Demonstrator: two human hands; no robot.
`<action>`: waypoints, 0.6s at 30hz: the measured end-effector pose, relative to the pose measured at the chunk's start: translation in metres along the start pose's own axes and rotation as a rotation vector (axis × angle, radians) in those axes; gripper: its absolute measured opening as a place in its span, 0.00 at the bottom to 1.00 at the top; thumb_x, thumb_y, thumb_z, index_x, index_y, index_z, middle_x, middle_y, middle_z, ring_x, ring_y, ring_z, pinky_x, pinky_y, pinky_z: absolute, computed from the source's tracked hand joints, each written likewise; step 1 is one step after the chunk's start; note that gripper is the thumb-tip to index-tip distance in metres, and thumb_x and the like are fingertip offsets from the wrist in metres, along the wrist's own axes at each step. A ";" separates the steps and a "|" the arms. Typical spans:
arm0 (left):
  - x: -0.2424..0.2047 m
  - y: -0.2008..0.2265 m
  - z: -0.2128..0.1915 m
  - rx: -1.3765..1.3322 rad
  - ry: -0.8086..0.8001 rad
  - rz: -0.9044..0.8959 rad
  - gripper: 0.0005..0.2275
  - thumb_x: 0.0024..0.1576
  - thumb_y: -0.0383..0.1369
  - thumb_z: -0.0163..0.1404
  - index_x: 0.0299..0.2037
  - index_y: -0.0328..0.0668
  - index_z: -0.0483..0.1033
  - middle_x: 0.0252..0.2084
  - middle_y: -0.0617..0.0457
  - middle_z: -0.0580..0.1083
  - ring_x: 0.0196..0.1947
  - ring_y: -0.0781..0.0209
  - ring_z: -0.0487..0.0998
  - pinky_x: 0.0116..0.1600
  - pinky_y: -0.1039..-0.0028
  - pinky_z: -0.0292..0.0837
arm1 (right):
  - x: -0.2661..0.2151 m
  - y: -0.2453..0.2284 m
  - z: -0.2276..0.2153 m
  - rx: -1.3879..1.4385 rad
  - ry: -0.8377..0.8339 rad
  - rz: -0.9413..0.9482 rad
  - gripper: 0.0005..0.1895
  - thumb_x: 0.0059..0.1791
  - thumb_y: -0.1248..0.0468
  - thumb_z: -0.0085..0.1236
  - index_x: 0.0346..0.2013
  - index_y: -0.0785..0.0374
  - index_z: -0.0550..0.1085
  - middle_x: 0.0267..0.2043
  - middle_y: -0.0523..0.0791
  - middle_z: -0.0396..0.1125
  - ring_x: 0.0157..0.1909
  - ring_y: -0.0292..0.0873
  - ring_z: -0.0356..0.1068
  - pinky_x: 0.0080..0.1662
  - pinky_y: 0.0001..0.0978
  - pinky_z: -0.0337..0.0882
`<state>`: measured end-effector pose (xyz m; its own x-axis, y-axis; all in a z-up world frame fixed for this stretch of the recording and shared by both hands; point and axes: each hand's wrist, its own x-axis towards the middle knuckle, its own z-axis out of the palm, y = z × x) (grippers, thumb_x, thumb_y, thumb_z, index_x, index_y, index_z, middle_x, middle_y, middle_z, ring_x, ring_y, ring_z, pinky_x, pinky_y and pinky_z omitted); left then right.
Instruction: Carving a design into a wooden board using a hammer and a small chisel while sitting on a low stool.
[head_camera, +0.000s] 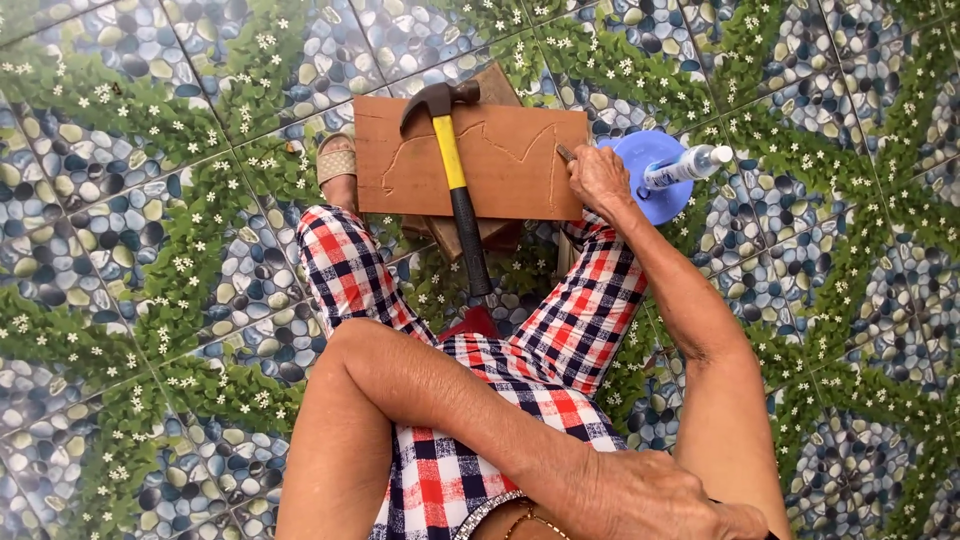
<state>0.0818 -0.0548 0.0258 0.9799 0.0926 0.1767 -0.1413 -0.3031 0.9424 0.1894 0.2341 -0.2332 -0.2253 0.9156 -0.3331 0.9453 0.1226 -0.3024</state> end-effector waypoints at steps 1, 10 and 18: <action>0.002 -0.003 0.002 0.002 0.001 0.000 0.26 0.56 0.38 0.42 0.66 0.47 0.52 0.32 0.45 0.80 0.35 0.34 0.84 0.38 0.51 0.74 | 0.001 0.001 0.000 -0.001 0.001 -0.002 0.14 0.55 0.63 0.36 0.25 0.56 0.58 0.29 0.45 0.55 0.38 0.49 0.60 0.37 0.50 0.67; -0.011 -0.024 -0.001 0.060 0.031 0.155 0.31 0.55 0.36 0.50 0.69 0.58 0.49 0.62 0.38 0.68 0.50 0.37 0.82 0.39 0.51 0.77 | 0.006 0.009 0.005 -0.011 -0.015 -0.038 0.10 0.55 0.61 0.34 0.29 0.55 0.59 0.31 0.46 0.56 0.41 0.51 0.59 0.42 0.53 0.66; -0.046 -0.012 -0.037 -0.105 0.031 0.335 0.13 0.60 0.33 0.47 0.54 0.46 0.66 0.40 0.49 0.77 0.34 0.50 0.80 0.39 0.61 0.70 | 0.004 0.006 0.002 -0.019 -0.035 -0.004 0.12 0.58 0.57 0.35 0.32 0.57 0.59 0.36 0.49 0.56 0.38 0.50 0.58 0.41 0.52 0.67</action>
<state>0.0329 -0.0205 0.0166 0.8720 0.0339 0.4884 -0.4698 -0.2226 0.8543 0.1939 0.2376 -0.2386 -0.2370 0.9010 -0.3634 0.9486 0.1338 -0.2869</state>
